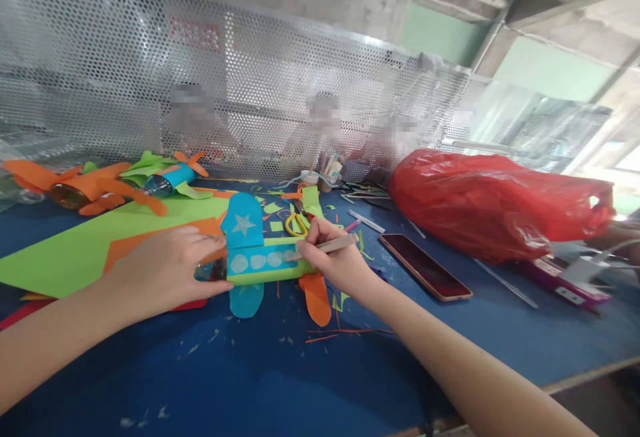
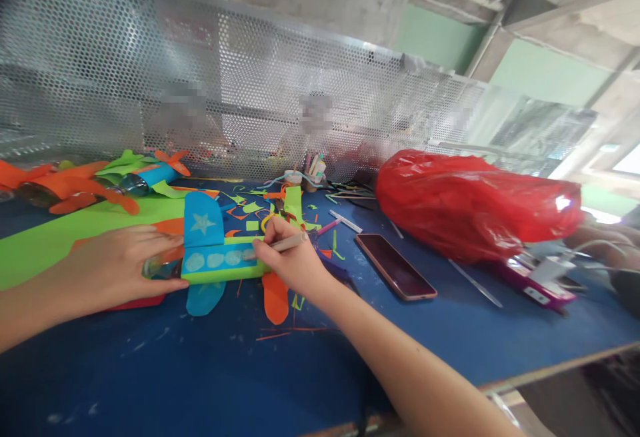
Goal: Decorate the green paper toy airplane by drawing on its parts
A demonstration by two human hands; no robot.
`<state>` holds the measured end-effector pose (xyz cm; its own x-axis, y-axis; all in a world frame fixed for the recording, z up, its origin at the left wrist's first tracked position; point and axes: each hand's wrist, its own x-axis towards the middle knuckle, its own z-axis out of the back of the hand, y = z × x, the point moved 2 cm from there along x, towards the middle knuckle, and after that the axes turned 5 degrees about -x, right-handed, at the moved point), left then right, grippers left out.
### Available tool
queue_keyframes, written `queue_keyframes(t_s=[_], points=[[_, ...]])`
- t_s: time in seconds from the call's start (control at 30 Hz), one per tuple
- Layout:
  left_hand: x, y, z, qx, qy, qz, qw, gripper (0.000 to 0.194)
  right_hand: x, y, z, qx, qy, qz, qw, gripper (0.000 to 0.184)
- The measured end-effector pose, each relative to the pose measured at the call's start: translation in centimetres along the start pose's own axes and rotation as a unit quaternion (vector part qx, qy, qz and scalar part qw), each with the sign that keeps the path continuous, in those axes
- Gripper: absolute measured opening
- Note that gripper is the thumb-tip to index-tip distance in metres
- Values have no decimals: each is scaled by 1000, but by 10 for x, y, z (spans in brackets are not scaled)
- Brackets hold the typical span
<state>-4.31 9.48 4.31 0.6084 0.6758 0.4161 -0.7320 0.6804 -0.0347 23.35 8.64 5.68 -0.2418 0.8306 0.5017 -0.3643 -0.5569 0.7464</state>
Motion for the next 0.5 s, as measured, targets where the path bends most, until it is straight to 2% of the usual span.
queue_keyframes(t_s=[0.1, 0.23, 0.4, 0.5], points=[[0, 0, 0, -6, 3, 4, 1000, 33, 0, -1, 0, 2, -1, -2, 1000, 28], [0, 1, -2, -7, -28, -1, 1000, 35, 0, -1, 0, -3, 2, -6, 1000, 28], [1, 1, -1, 9, 6, -9, 1000, 33, 0, -1, 0, -10, 2, -9, 1000, 28], [1, 0, 1, 17, 1, -7, 1000, 33, -1, -1, 0, -10, 0, -8, 1000, 28]])
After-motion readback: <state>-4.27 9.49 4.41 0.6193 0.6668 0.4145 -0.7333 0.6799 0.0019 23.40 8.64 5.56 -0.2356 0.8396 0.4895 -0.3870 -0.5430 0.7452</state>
